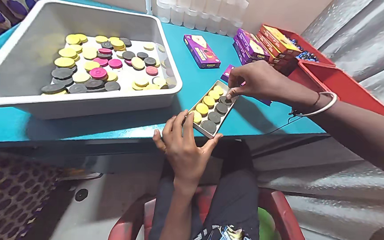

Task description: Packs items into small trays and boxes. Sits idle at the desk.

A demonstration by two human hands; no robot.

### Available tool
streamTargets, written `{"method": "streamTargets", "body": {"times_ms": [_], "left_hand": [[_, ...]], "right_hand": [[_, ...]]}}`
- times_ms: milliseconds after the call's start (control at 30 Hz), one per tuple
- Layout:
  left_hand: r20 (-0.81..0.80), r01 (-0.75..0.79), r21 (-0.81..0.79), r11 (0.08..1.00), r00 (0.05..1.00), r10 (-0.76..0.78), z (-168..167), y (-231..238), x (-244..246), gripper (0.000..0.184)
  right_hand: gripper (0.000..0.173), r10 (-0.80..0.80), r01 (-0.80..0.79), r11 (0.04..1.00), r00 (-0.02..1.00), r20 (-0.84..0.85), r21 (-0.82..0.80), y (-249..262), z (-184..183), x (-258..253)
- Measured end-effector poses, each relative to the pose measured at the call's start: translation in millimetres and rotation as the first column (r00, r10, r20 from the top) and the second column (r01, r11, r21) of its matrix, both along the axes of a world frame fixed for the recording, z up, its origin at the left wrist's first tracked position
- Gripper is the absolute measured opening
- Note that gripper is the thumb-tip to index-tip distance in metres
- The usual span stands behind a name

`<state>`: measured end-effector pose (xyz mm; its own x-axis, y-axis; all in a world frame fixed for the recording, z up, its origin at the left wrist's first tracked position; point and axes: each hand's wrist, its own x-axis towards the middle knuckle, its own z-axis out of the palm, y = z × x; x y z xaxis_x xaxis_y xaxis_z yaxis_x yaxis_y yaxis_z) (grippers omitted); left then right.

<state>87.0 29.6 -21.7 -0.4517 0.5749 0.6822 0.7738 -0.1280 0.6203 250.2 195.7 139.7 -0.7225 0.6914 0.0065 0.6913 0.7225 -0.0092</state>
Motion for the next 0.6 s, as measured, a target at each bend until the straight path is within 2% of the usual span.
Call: {"method": "streamTargets", "body": {"times_ms": [133,333,500,600], "left_hand": [[-0.001,0.000,0.001,1.000,1.000,0.000,-0.1,0.1,-0.2,0.079],[-0.006,0.004,-0.006,1.000,1.000,-0.004,0.4,-0.7,0.2,0.079],[-0.007,0.004,-0.010,1.000,1.000,-0.004,0.3,-0.8,-0.5,0.079],[-0.005,0.009,-0.003,1.000,1.000,-0.009,0.3,-0.2,-0.2,0.078]], "right_hand": [[0.023,0.059,-0.059,0.998,0.998,0.010,0.028,2.0,-9.4,6.2],[0.013,0.079,-0.079,0.997,0.996,0.051,-0.017,-0.8,-5.6,9.2],[0.014,0.042,-0.038,0.998,0.995,0.087,-0.041,2.1,-9.9,6.8],[0.016,0.036,-0.035,0.999,0.998,0.053,-0.016,0.8,-4.3,6.0]]}}
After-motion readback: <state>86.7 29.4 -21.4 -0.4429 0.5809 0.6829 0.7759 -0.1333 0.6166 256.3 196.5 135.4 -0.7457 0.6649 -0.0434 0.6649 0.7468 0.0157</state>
